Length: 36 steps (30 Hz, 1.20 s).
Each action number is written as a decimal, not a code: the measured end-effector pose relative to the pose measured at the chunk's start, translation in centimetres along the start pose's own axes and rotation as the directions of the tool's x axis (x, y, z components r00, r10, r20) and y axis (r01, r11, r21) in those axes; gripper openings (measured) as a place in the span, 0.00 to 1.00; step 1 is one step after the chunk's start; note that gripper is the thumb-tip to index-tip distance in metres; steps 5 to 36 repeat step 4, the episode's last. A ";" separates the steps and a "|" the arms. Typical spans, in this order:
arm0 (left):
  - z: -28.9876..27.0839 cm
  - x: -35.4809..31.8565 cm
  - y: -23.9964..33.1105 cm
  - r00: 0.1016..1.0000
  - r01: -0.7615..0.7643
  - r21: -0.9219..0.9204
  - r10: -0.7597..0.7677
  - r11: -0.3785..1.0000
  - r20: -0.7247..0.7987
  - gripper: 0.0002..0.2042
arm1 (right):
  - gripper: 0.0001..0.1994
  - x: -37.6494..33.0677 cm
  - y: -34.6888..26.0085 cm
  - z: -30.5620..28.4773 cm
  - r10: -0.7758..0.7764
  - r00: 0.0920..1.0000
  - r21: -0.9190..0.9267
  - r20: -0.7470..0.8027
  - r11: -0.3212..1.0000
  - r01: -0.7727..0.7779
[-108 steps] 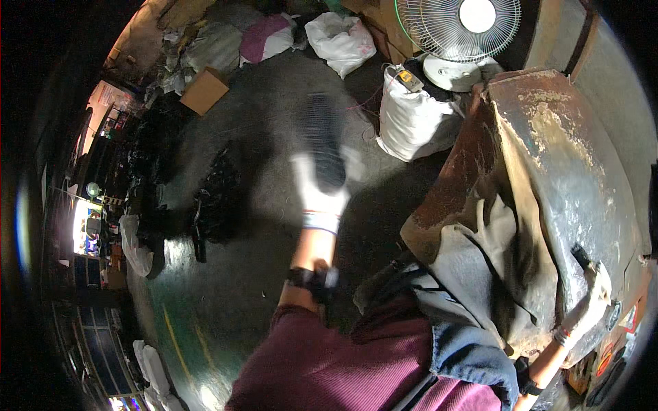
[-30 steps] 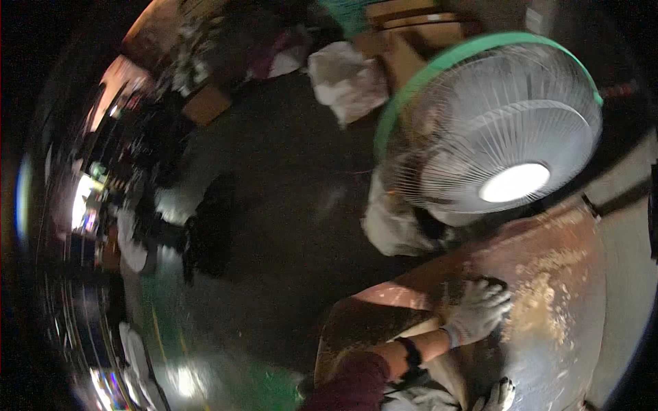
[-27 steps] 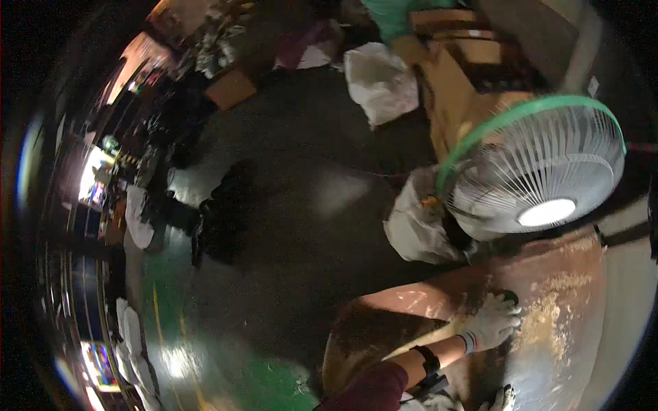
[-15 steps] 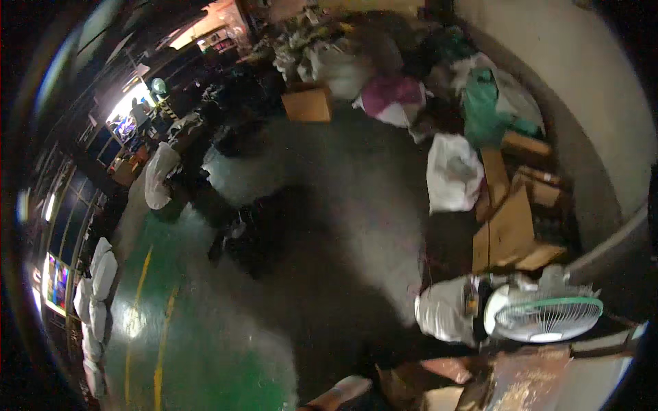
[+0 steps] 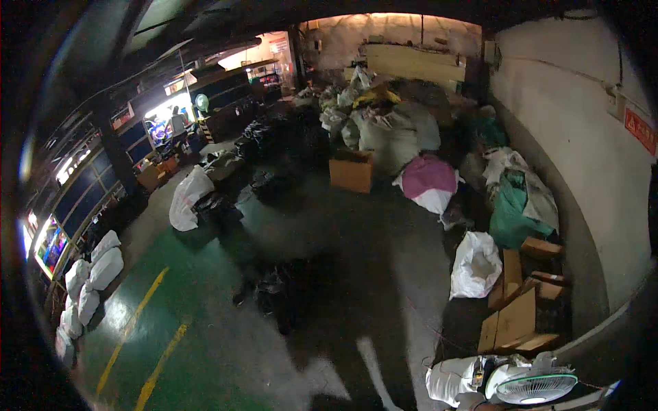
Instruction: Applying adhesive to the edges of shoe soles using a small brush.
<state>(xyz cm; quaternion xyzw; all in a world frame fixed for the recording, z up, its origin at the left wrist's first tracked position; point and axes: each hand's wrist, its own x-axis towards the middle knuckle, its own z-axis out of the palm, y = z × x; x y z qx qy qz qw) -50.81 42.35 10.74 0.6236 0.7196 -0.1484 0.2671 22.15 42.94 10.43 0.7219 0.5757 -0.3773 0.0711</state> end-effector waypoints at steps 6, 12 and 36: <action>-2.2 1.5 1.0 0.950 -0.001 -0.409 -0.127 0.913 -0.285 0.20 | 0.20 4.2 -2.9 -9.0 0.006 0.978 -0.358 0.207 0.931 0.070; -2.2 1.5 1.0 0.950 -0.001 -0.409 -0.127 0.913 -0.285 0.20 | 0.20 4.2 -2.9 -9.0 0.006 0.978 -0.358 0.207 0.931 0.070; -2.2 1.5 1.0 0.950 -0.001 -0.409 -0.127 0.913 -0.285 0.20 | 0.20 4.2 -2.9 -9.0 0.006 0.978 -0.358 0.207 0.931 0.070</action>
